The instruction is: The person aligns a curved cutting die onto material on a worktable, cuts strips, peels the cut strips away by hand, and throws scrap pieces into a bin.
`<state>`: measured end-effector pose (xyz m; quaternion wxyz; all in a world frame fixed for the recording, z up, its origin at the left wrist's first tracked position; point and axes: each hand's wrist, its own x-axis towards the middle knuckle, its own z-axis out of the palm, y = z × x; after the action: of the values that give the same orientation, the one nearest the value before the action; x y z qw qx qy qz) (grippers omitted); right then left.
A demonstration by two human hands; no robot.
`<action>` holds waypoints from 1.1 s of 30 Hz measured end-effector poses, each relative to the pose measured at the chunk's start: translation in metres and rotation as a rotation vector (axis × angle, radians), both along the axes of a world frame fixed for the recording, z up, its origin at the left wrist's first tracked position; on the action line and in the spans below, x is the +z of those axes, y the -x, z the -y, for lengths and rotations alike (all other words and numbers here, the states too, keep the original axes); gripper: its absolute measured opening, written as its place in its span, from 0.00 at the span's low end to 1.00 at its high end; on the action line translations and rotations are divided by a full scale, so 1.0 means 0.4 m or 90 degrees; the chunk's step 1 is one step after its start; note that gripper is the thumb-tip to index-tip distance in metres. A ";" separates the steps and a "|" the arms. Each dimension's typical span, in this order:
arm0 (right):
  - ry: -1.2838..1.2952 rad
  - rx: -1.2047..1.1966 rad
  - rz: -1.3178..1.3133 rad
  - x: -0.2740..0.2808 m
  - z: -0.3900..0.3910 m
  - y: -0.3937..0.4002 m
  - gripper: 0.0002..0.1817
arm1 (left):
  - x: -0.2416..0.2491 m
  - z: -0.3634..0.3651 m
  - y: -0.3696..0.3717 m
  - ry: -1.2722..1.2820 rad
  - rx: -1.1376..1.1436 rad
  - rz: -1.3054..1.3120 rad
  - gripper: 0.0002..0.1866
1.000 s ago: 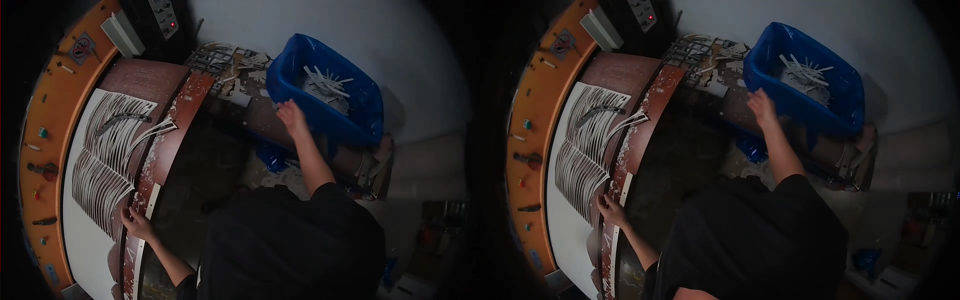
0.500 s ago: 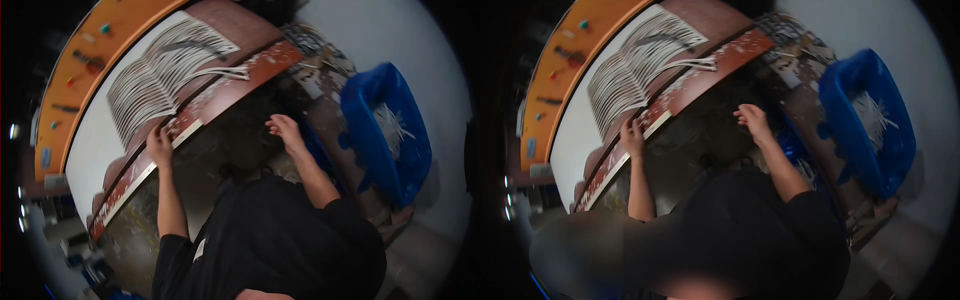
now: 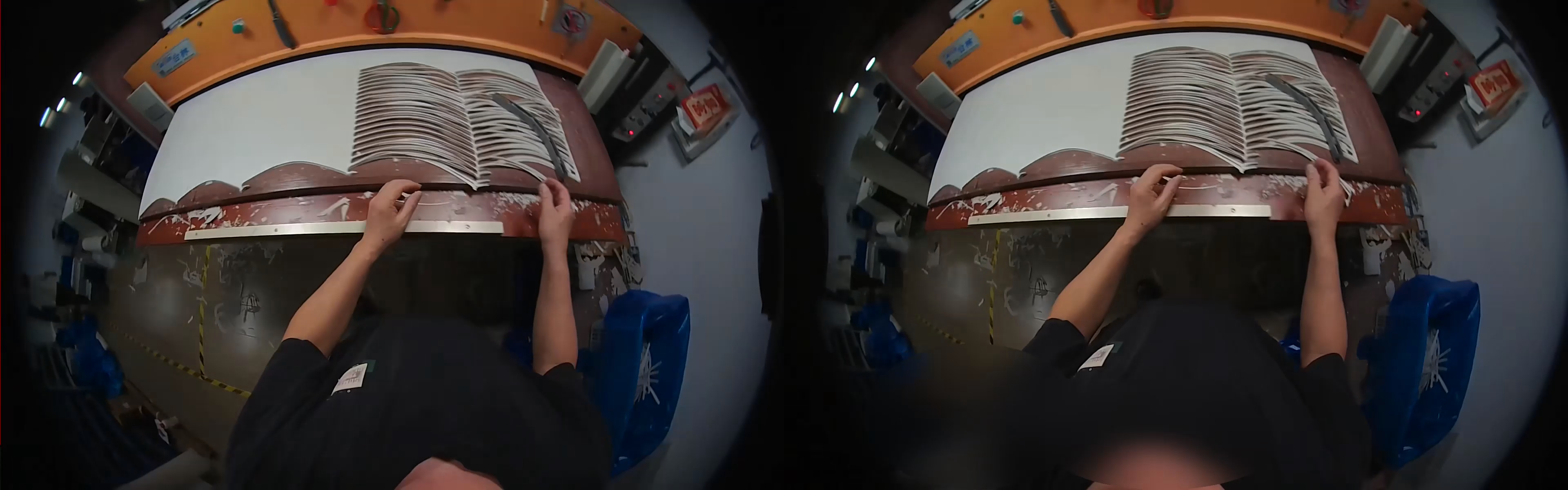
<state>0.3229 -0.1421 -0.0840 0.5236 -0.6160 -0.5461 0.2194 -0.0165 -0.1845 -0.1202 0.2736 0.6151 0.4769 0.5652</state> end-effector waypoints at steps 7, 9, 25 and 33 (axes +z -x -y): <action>0.094 -0.268 0.481 -0.061 -0.296 -0.138 0.40 | 0.025 -0.035 0.617 -0.143 0.335 -0.370 0.14; 0.151 -0.254 0.480 -0.106 -0.362 -0.204 0.44 | 0.015 -0.016 0.765 -0.103 0.384 -0.453 0.16; 0.312 -0.253 0.658 -0.072 -0.518 -0.153 0.31 | -0.032 0.109 0.937 0.001 0.335 -0.476 0.15; 0.240 -0.209 0.634 -0.128 -0.556 -0.274 0.28 | -0.039 0.097 0.931 -0.004 0.322 -0.472 0.14</action>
<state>0.4325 0.0803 -0.1353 0.1104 -0.8050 -0.5760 -0.0889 -0.3890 -0.2232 -0.1359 -0.0642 0.6408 0.6765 0.3572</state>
